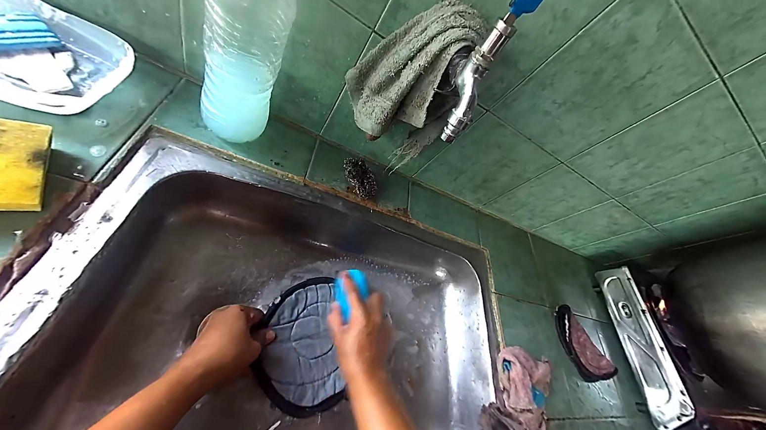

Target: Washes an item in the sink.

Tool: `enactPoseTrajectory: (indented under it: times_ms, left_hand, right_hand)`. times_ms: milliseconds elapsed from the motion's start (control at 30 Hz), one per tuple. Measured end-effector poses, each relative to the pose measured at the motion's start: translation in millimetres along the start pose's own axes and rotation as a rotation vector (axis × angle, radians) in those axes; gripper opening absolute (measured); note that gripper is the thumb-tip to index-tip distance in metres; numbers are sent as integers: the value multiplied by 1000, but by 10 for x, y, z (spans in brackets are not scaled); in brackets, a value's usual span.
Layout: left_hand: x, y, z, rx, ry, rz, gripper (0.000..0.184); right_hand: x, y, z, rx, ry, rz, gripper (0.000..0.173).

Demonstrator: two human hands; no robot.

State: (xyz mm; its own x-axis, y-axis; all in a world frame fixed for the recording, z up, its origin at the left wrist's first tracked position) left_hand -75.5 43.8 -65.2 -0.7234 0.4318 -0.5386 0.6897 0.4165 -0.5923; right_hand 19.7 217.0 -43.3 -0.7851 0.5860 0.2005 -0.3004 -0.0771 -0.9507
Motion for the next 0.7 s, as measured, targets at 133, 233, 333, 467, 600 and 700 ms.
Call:
enactPoseTrajectory:
  times_ms: [133, 233, 333, 467, 600, 700]
  left_hand:
    - [-40, -62, 30, 16, 45, -7, 22]
    - [-26, -24, 19, 28, 57, 2, 28]
    - [-16, -43, -3, 2, 26, -1, 26]
    - [-12, -73, 10, -37, 8, 11, 25]
    - [11, -99, 43, -124, 59, -8, 26]
    - [47, -189, -57, -351, 97, -81, 23]
  right_hand:
    - [-373, 118, 435, 93, -197, 28, 46]
    - [14, 54, -230, -56, 17, 6, 49]
    - [309, -268, -830, -190, 208, 76, 53]
    - [-98, -596, -1134, -155, 118, 236, 56]
    - [-505, -715, -1107, -75, 30, 393, 52]
    - [-182, -973, -769, 168, -62, 116, 30]
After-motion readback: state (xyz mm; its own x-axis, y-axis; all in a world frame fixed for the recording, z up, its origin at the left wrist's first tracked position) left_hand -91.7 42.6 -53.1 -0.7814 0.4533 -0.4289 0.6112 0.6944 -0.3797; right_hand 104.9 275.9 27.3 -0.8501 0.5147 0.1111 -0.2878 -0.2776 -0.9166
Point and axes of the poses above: each hand's wrist, its own x-axis towards the middle knuckle, its own y-axis out of the palm, z = x × y, the point moved 2 cm from there along x, towards the middle knuckle, and after that the axes turned 12 degrees about -z, right-handed, at the moved point
